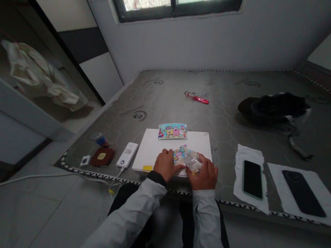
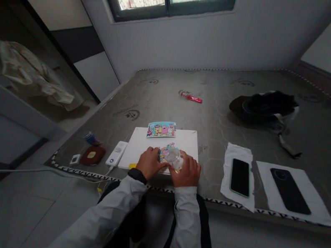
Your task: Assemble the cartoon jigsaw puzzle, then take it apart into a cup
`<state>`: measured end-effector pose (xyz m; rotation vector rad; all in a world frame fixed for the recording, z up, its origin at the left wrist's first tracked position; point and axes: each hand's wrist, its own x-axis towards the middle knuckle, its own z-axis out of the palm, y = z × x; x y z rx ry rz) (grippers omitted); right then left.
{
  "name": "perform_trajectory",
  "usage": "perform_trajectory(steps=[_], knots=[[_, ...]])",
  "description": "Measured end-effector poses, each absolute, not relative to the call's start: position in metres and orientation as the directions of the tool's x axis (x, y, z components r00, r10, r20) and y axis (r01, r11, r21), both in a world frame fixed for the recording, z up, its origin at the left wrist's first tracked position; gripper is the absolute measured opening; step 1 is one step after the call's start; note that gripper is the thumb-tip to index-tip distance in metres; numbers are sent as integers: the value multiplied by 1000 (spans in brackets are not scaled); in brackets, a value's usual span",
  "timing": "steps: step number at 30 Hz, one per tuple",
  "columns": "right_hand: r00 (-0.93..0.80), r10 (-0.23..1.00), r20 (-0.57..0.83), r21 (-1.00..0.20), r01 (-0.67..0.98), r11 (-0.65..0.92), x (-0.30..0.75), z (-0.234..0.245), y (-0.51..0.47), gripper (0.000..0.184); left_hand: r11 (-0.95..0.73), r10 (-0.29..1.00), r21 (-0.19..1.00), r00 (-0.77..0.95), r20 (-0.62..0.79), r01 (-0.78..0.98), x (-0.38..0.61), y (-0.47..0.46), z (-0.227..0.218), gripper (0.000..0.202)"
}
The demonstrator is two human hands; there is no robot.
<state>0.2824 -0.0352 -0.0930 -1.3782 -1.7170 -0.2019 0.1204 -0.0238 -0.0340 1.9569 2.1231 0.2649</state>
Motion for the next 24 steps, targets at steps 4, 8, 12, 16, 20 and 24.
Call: perform_trajectory(steps=[4, 8, 12, 16, 20, 24], knots=[[19, 702, 712, -394, 838, 378, 291, -91, -37, 47, 101, 992, 287, -75, -99, 953, 120, -9, -35, 44], [27, 709, 704, -399, 841, 365, 297, -89, -39, 47, 112, 990, 371, -71, -122, 922, 105, 5, -38, 31], [25, 709, 705, -399, 840, 367, 296, -88, -39, 48, 169, 981, 469, -100, -168, 867, 93, 11, -40, 33], [23, 718, 695, -403, 840, 362, 296, -89, -38, 48, 173, 979, 501, -93, -180, 848, 89, 13, -40, 32], [16, 710, 704, -390, 844, 368, 296, -88, -38, 46, 183, 977, 517, -97, -190, 836, 86, 13, -40, 31], [-2, 724, 690, -382, 849, 366, 296, -87, -38, 48, 194, 976, 550, -105, -189, 813, 83, 13, -41, 24]])
